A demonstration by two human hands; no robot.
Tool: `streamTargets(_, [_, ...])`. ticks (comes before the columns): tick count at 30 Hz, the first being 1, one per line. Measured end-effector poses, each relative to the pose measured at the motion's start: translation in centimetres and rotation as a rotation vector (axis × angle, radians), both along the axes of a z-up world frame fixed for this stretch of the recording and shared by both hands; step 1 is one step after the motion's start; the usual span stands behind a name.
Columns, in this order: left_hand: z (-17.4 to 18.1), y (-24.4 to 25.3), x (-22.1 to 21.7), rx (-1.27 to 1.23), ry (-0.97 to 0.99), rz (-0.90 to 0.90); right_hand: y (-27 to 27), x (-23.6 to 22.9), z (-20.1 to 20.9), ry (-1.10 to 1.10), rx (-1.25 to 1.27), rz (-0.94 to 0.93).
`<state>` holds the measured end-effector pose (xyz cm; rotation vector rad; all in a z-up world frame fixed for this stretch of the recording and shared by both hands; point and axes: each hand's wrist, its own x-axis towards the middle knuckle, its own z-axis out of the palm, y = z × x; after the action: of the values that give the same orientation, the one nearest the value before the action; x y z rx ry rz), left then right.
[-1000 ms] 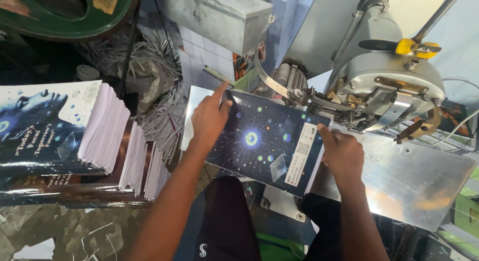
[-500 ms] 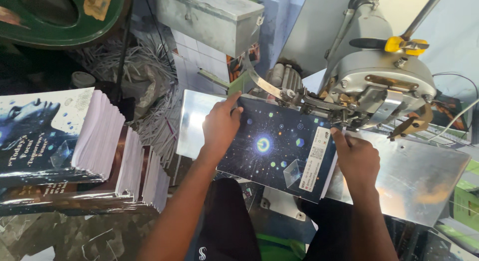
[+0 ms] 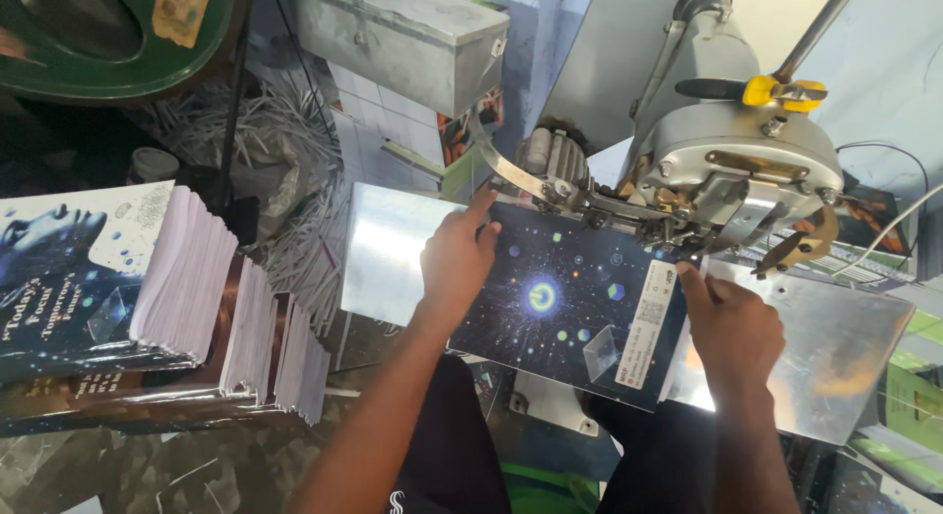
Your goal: The person repeatedly picks up a book from a stack, places it into a binding machine, operates the machine to secure the cover, and then removes the finished book. This process is repeated for multiple books in a continuous workflow.
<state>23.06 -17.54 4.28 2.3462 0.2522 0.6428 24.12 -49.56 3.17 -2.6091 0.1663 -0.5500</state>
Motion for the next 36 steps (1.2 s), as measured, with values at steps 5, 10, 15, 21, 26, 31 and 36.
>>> streamTargets(5, [0.2, -0.5, 0.0, -0.007, -0.018, -0.018, -0.6, -0.2, -0.1, -0.112, -0.154, -0.05])
streamTargets(10, [0.1, -0.7, 0.0, -0.019, -0.015, -0.025, -2.3, 1.2, -0.8, -0.437, -0.312, 0.222])
streamTargets(15, [-0.2, -1.4, 0.1, -0.041, -0.051, -0.044, -4.1, 2.2, -1.1, -0.463, -0.235, 0.43])
streamTargets(21, [0.0, -2.4, 0.2, -0.042, -0.01, -0.07, -4.7, 1.8, -1.0, -0.423, -0.283, 0.482])
streamTargets(26, [0.6, -1.9, 0.1, -0.032, -0.026, -0.117, -4.5, 1.7, -0.7, -0.406, -0.258, 0.474])
streamTargets(31, [1.0, -1.8, 0.1, -0.101, 0.017, -0.119, -4.6, 1.6, -0.8, -0.388, -0.244, 0.47])
streamTargets(36, [0.9, -1.7, 0.2, -0.114, 0.009, -0.13, -4.7, 1.7, -1.0, -0.388, -0.228, 0.475])
